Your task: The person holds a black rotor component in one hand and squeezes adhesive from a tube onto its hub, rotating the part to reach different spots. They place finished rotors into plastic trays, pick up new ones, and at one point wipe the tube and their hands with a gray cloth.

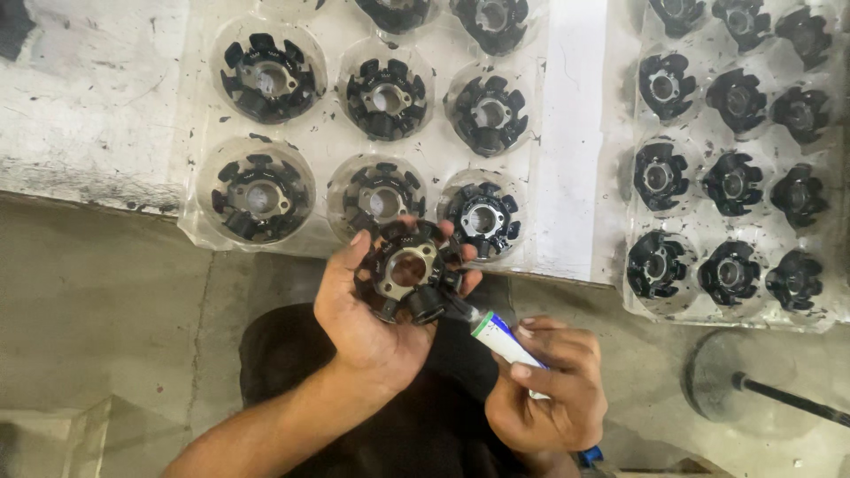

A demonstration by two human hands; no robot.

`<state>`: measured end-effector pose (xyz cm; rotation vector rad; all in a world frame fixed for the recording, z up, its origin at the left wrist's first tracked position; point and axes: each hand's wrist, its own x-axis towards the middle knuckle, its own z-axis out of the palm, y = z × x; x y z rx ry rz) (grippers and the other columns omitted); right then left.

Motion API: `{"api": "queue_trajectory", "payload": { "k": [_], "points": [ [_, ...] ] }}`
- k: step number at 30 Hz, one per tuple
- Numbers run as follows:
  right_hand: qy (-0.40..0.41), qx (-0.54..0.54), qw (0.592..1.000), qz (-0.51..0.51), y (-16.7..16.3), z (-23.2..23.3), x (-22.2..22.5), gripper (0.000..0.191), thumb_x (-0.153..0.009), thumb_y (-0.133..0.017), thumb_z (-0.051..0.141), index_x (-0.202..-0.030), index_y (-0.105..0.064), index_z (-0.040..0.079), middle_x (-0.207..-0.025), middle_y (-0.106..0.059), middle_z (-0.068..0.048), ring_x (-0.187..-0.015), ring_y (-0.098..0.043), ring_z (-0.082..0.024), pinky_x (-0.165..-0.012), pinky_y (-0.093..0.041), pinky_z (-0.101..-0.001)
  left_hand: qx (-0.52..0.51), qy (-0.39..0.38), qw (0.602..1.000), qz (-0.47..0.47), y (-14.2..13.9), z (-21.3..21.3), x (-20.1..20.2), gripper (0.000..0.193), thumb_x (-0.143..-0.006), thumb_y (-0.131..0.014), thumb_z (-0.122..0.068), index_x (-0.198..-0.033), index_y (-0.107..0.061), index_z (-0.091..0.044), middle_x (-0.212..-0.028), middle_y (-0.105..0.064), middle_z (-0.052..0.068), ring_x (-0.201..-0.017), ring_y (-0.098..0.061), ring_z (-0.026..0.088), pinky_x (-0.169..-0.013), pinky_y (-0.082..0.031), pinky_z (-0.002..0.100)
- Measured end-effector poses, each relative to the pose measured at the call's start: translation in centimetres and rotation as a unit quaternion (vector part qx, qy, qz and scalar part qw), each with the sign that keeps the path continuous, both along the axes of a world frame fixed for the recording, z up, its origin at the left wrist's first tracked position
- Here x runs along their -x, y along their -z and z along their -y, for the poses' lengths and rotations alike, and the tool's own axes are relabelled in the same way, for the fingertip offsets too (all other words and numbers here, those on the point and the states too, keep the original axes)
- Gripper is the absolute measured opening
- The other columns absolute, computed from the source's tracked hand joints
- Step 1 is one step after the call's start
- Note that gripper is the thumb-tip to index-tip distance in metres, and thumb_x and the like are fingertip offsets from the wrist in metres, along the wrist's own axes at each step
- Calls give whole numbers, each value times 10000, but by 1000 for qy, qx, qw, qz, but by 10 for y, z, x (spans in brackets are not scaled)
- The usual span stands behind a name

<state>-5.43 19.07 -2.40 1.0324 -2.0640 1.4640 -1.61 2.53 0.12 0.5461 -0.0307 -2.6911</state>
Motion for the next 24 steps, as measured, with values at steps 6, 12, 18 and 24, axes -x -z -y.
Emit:
{"api": "queue_trajectory", "payload": {
  "k": [6,12,18,24],
  "points": [
    [38,124,991,39,2,-4,5,291,-954,-789,41,-1022,-506,62,-918,-667,-144,-828,-683,-234,-805,-615,-369,240,-77,966,-57,8,103,21,485,-1010,-516,-504,-1182,-615,-62,-1141,-661,209,-1072,-669,423,-866,-587,567],
    [25,131,988,73,4,-4,3,293,-928,-800,47,-1034,-528,41,-922,-679,-159,-853,-685,-256,-830,-605,-383,423,-76,903,23,43,275,108,523,-943,-457,-494,-1042,-662,-23,-907,-712,149,-818,-765,352,-726,-632,505],
    [-24,89,994,58,4,1,2,282,-849,-817,-2,-964,-566,57,-934,-687,-165,-873,-693,-270,-789,-612,-389,711,-30,632,308,81,351,174,201,-898,-733,-223,-1003,-748,-52,-861,-727,82,-757,-725,238,-660,-586,377],
    [17,80,993,81,8,-3,6,278,-804,-817,-27,-937,-584,46,-947,-703,-169,-893,-694,-266,-811,-582,-364,908,10,123,401,60,347,189,257,-861,-739,-187,-1101,-769,-99,-994,-742,171,-917,-698,368,-794,-552,501]
  ]
}}
